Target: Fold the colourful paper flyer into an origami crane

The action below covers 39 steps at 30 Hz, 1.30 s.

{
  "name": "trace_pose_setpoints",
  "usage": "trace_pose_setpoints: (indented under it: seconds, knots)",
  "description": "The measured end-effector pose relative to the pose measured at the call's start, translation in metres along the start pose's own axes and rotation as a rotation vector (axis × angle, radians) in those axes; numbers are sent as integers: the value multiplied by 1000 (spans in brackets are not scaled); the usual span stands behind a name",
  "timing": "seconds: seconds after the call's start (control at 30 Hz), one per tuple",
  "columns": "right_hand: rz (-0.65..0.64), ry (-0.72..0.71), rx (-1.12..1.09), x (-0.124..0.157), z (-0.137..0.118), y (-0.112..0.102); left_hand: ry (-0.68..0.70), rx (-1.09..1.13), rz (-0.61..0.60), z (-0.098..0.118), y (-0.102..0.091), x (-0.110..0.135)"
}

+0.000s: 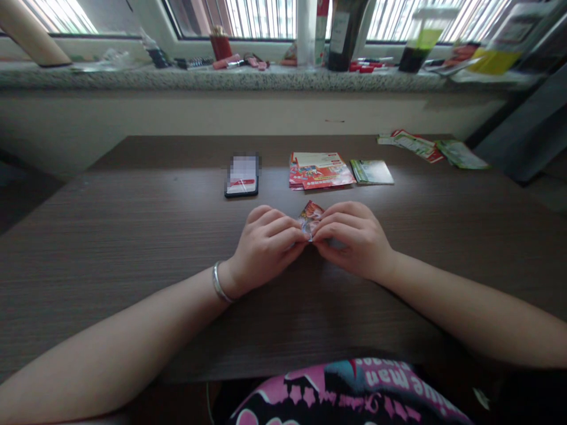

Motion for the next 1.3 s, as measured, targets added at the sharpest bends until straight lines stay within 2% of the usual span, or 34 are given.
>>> trace_pose_setpoints:
  seconds: [0.37, 0.57, 1.0, 1.3]
  knots:
    - [23, -29, 119, 6, -1, 3, 68, -100, 16, 2, -4, -2]
    - [-18, -48, 180, 7, -1, 4, 108, -56, 0, 1, -3, -1]
    - [-45, -23, 187, 6, 6, 10, 85, -76, -42, -1, 2, -2]
    - [-56, -25, 277, 5, 14, 13, 81, -79, -34, -3, 3, -1]
Point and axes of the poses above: each hand's wrist, its own x-axis away from the middle knuckle, its own y-axis out of the palm, z = x × y, the point moved 2 cm from there along -x, towards the middle knuckle, and after that the axes turned 15 degrees about -z, right-handed, at the moved point
